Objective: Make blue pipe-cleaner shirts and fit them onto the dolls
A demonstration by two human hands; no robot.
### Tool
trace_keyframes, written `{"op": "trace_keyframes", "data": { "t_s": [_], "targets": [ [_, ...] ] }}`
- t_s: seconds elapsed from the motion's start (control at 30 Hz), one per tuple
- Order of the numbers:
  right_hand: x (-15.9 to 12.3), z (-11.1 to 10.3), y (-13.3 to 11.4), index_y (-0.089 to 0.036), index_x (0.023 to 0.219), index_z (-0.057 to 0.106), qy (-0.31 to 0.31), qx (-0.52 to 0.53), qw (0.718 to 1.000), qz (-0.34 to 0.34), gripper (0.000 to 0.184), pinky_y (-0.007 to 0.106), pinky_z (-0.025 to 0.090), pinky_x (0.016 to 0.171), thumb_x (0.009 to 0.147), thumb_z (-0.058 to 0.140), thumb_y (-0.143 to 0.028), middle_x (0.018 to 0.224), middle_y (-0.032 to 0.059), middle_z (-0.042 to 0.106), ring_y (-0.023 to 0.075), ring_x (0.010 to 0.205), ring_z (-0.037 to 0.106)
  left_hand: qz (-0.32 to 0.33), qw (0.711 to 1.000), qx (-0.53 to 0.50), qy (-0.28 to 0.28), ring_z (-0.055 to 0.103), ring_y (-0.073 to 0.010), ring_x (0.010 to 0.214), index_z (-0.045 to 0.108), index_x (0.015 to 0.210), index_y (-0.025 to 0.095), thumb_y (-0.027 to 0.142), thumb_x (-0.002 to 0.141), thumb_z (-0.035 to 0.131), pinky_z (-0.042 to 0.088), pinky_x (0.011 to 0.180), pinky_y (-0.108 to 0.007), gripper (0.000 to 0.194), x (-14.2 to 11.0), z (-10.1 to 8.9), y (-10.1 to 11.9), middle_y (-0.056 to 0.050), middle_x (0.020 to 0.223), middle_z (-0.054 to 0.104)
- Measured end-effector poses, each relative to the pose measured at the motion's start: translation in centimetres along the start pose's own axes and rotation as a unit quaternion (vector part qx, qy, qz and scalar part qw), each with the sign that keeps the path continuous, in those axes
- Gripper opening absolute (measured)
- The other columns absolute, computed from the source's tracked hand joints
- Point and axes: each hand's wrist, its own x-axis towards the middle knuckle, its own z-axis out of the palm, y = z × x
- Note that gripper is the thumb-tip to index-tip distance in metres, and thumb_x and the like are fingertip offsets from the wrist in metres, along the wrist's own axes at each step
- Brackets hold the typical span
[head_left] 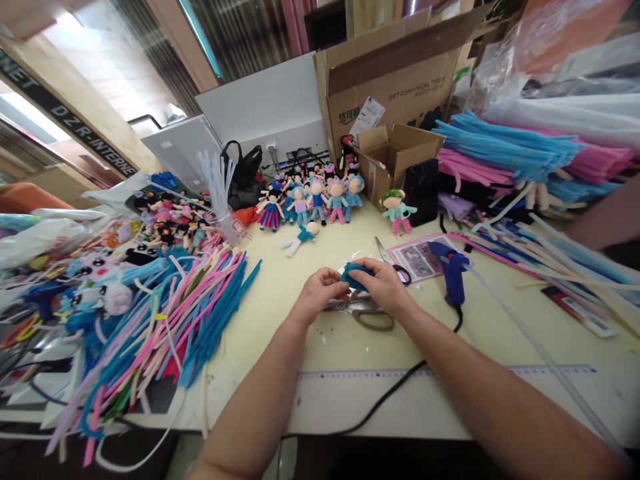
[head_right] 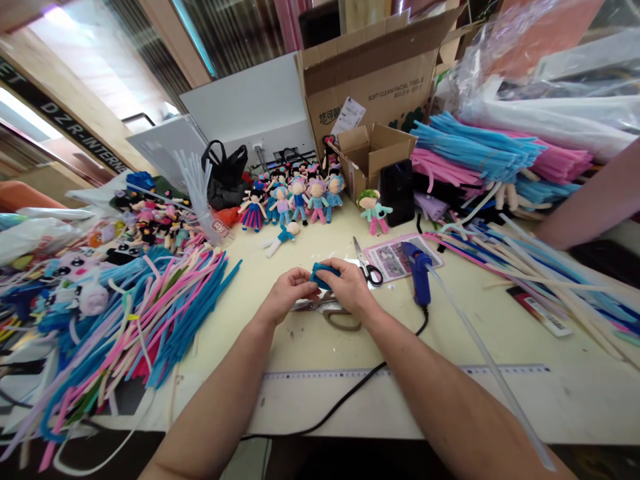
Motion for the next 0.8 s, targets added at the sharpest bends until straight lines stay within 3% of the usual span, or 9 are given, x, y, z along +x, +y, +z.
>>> {"op": "trace_keyframes", "data": {
  "t_s": [0.37, 0.6, 0.8],
  "targets": [
    [-0.36, 0.26, -0.4, -0.018, 0.079, 0.067, 0.015, -0.045, 0.999, -0.017, 0.019, 0.026, 0.043, 0.068, 0.074, 0.06, -0.034, 0.073, -0.0001, 0.064, 0.0139, 0.071, 0.054, -0.008, 0.999, 0.032, 0.022, 0.063, -0.013, 0.052, 0.057, 0.071, 0.013, 0.038, 0.066, 0.071, 0.05, 0.057, -0.025, 0.029, -0.22, 0.32, 0.28, -0.002, 0.062, 0.066],
    [-0.02, 0.25, -0.09, -0.017, 0.078, 0.067, 0.017, -0.008, 0.999, 0.049, 0.023, 0.025, 0.046, 0.06, 0.07, 0.061, -0.037, 0.072, 0.0003, 0.062, 0.0129, 0.065, 0.053, 0.007, 0.998, 0.062, 0.014, 0.062, -0.0122, 0.05, 0.055, 0.07, 0.014, 0.032, 0.071, 0.066, 0.048, 0.053, -0.023, 0.021, -0.06, 0.27, 0.1, -0.001, 0.06, 0.066],
    [0.26, -0.08, -0.45, -0.016, 0.085, 0.063, -0.022, 0.144, 0.977, 0.155, 0.034, 0.023, 0.049, 0.048, 0.065, 0.07, -0.043, 0.072, 0.0003, 0.061, 0.0125, 0.059, 0.056, 0.036, 0.997, 0.07, 0.018, 0.059, -0.0113, 0.047, 0.053, 0.067, 0.016, 0.033, 0.072, 0.064, 0.046, 0.051, -0.023, 0.022, 0.1, 0.21, -0.15, 0.0, 0.057, 0.064]
  ]
}}
